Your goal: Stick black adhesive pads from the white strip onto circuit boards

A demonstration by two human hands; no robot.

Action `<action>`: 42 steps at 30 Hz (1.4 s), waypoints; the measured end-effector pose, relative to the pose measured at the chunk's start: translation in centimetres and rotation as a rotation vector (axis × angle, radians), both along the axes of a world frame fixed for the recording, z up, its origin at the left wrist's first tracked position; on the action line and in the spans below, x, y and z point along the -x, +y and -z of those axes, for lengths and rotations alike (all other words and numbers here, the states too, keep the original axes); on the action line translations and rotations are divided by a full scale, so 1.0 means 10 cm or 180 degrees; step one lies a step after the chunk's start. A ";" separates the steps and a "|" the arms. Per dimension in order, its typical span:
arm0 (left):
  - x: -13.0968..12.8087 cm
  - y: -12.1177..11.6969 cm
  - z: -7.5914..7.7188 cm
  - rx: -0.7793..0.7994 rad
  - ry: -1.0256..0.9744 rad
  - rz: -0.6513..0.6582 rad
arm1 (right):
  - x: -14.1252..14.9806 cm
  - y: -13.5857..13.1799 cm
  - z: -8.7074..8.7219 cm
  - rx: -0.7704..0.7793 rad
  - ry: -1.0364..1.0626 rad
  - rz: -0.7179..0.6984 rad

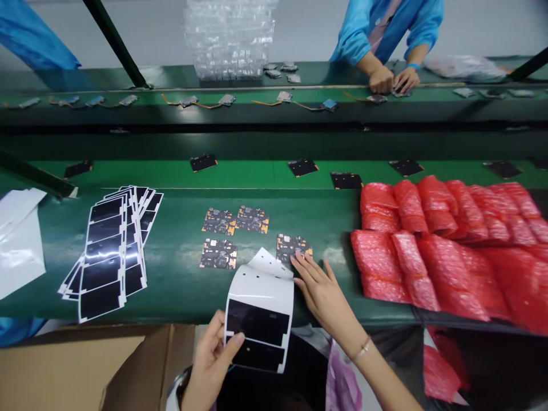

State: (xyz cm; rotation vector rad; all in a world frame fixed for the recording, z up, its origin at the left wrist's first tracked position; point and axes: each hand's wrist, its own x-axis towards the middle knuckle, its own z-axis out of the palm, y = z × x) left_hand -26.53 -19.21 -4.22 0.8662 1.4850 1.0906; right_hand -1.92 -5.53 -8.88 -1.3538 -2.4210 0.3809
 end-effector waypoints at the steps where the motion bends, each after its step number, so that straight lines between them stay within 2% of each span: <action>1: -0.02 0.01 0.00 -0.0013 0.0033 -0.0086 | -0.03 -0.10 -0.06 -0.0088 0.0219 0.0058; 3: -0.08 0.03 -0.01 -0.0072 0.0255 -0.0159 | -0.03 -0.28 -0.27 -0.0413 0.0816 0.0300; 5: -0.14 0.05 -0.06 -0.0231 0.0616 -0.0132 | 0.03 -0.44 -0.55 -0.0849 0.1346 0.0276; 7: -0.21 0.07 -0.16 -0.0461 0.0900 0.0051 | 0.12 -0.56 -0.83 -0.1165 0.1445 -0.0244; 9: -0.31 0.08 -0.29 -0.0729 0.1114 0.0200 | 0.22 -0.61 -1.05 -0.1256 0.1286 -0.0896; 12: -0.44 0.06 -0.46 -0.1022 0.1535 0.0239 | 0.30 -0.58 -1.18 -0.1125 0.1274 -0.1204; 14: -0.49 0.05 -0.51 -0.1153 0.1788 0.0289 | 0.28 -0.55 -1.18 -0.0975 0.1335 -0.1203; 18: -0.45 0.10 -0.50 -0.1243 0.1901 0.0747 | 0.19 -0.57 -1.11 -0.0704 0.1332 -0.1180; 22: -0.33 0.18 -0.48 -0.1480 0.2092 0.1264 | 0.15 -0.61 -1.05 -0.0653 0.1320 -0.1219; 25: -0.31 0.20 -0.49 -0.1650 0.2280 0.1380 | 0.19 -0.59 -1.04 -0.0652 0.1510 -0.1164; 29: -0.35 0.18 -0.47 -0.1550 0.2402 0.1185 | 0.28 -0.50 -1.04 -0.0574 0.1895 -0.0889; 33: -0.37 0.17 -0.40 -0.1313 0.2103 0.1000 | 0.33 -0.40 -1.04 -0.0383 0.2349 -0.0331; 36: -0.38 0.11 -0.25 -0.1155 0.1780 0.0758 | 0.34 -0.35 -1.04 -0.0183 0.2578 0.0205; 38: -0.38 0.03 -0.12 -0.1083 0.1711 0.0364 | 0.33 -0.31 -1.03 0.0008 0.2635 0.0510; 40: -0.37 -0.02 0.01 -0.1160 0.1904 0.0000 | 0.29 -0.24 -1.01 0.0238 0.2703 0.0836; 42: -0.34 -0.03 0.06 -0.1395 0.2273 -0.0048 | 0.23 -0.17 -0.99 0.0351 0.2928 0.1265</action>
